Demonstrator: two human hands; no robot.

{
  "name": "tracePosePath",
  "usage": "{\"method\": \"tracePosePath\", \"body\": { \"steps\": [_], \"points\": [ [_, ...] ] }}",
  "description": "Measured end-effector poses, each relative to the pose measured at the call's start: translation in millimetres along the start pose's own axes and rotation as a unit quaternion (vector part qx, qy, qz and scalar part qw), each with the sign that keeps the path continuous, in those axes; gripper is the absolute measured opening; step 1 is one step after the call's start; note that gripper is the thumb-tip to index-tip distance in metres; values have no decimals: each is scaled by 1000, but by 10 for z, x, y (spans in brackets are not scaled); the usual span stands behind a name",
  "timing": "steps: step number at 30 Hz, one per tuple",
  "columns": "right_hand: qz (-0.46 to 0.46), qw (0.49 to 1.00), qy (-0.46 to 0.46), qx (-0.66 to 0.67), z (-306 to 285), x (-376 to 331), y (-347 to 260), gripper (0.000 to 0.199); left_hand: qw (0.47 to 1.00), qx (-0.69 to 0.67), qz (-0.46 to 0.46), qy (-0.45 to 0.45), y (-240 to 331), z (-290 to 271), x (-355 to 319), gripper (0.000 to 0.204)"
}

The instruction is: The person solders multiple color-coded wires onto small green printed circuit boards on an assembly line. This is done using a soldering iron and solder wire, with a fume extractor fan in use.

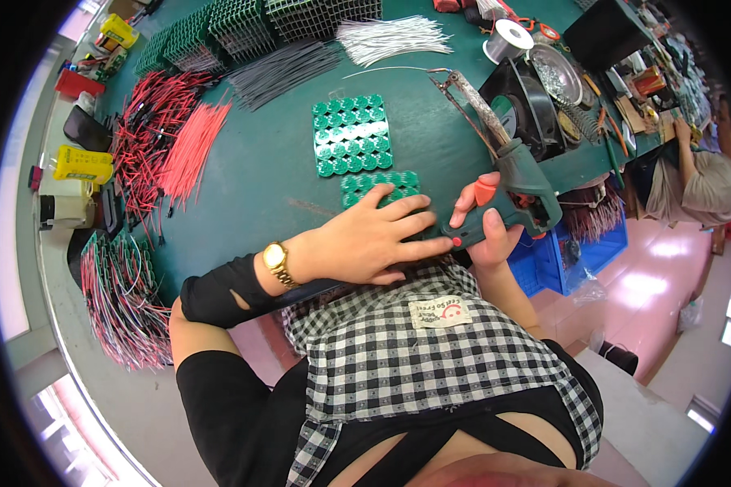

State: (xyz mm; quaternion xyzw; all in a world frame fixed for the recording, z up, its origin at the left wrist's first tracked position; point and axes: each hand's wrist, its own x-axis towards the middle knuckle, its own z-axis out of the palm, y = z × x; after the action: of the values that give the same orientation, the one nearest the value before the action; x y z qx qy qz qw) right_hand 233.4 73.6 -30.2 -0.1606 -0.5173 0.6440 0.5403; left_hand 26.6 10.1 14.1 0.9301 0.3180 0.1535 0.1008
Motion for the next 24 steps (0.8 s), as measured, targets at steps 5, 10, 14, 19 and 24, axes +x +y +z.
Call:
{"method": "tracePosePath", "body": {
  "steps": [5, 10, 14, 19, 24],
  "points": [
    [-2, 1000, -15, -11, -12, 7, -4, 38, 999, -2, -43, -8, -29, 24, -210, 56],
    [7, 1000, -15, -7, 6, 17, -3, 38, 998, -31, -35, 39, -197, 26, -175, 47],
    [-17, 999, 4, -36, 36, 17, 7, 39, 991, -30, -93, 89, -416, -17, -144, 47],
    [-17, 999, 15, -41, 65, 14, 4, 40, 960, 82, -221, 152, -523, 29, -102, 47],
    [-20, 1000, 3, -23, 89, 38, 10, 37, 917, 91, -349, 168, -538, 190, 15, 54]
  ]
}}
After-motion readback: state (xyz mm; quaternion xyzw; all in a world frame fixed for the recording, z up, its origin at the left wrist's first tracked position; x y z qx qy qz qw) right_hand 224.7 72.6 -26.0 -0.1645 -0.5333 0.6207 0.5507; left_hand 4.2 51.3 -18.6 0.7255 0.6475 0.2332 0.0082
